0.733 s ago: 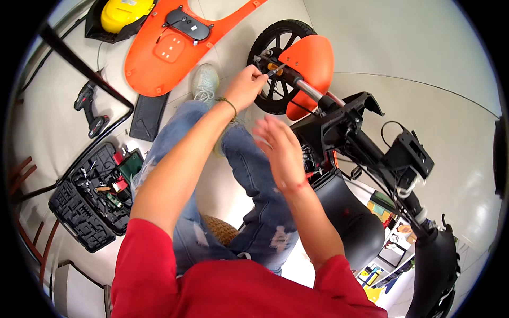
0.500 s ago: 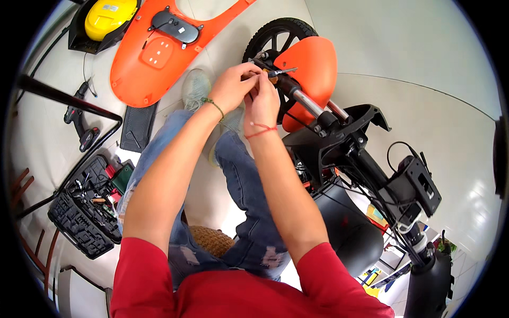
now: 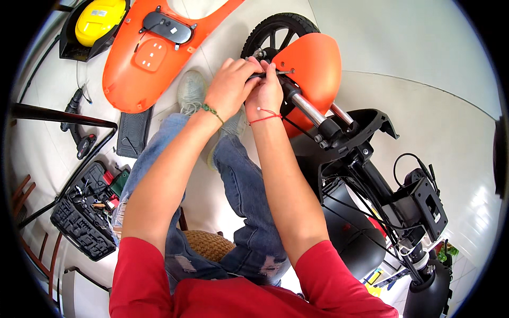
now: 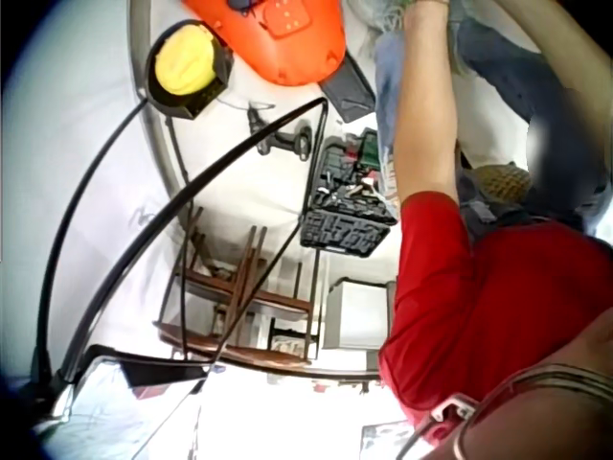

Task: The person unscrews the front fender of an electric scooter using a hand tool, detaches the fender, and places it aside. Afterward, the person moves the scooter and opens its seat compartment by hand.

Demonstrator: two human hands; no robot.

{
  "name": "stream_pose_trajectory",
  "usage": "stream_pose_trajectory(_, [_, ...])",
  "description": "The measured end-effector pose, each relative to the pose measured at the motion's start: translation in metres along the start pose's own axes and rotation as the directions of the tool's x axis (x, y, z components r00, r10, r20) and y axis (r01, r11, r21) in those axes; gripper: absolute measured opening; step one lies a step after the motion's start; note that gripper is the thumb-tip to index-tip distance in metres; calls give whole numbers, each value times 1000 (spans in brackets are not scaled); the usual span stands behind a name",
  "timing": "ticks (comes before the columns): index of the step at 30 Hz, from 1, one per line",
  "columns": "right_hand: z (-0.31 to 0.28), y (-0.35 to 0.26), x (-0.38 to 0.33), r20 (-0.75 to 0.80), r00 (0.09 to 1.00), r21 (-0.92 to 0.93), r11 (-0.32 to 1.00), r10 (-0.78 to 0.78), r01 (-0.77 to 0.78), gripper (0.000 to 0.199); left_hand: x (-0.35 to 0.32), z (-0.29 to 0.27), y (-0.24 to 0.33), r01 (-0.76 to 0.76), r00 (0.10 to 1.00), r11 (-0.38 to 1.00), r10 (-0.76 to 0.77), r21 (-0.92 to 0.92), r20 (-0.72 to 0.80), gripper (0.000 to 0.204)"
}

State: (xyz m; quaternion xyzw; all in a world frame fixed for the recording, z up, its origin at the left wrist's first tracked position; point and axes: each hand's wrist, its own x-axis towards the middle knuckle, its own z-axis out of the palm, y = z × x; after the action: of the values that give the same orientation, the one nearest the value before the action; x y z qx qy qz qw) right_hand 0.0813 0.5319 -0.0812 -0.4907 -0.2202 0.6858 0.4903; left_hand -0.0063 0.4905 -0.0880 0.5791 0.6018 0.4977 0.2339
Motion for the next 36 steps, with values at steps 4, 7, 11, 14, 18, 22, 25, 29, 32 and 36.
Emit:
stream_pose_trajectory(4, [1,2,-1,9,1000,35,999,17,-17,34,1,4,-6,-57,998,994,60,88,-28,19])
stream_pose_trajectory(7, [4,1,-5,0,1000,-35,999,12,-12,31,1,4,-7,-60,998,991,62,116,-14,20])
stream_pose_trajectory(11, [2,-1,-3,-25,1000,-102,995,-7,4,29,3,7,-7,-150,985,967,164,205,-53,21])
stream_pose_trajectory(14, [0,4,1,1,999,-66,997,-41,41,28,2,8,-7,-176,976,950,202,257,-77,21])
stream_pose_trajectory(18, [1,6,-1,10,999,-25,999,-40,41,30,0,7,-6,-178,976,931,208,319,-62,19])
stream_pose_trajectory(22, [1,5,-3,-5,999,-12,999,-38,38,32,2,2,-2,-203,970,931,234,305,-70,18])
stream_pose_trajectory(25, [1,5,-3,-15,1000,12,1000,-21,21,27,3,0,-4,-232,962,920,265,317,-64,18])
stream_pose_trajectory(29, [1,6,-3,-10,1000,16,1000,-25,25,26,2,1,-7,-242,961,924,270,296,-60,21])
stream_pose_trajectory(32, [0,6,-1,-5,997,-30,997,-77,77,31,3,1,-10,-232,960,928,266,291,-85,22])
stream_pose_trajectory(36, [3,5,-3,-64,995,-45,997,-72,69,30,4,-9,-16,-259,951,922,295,288,-89,36])
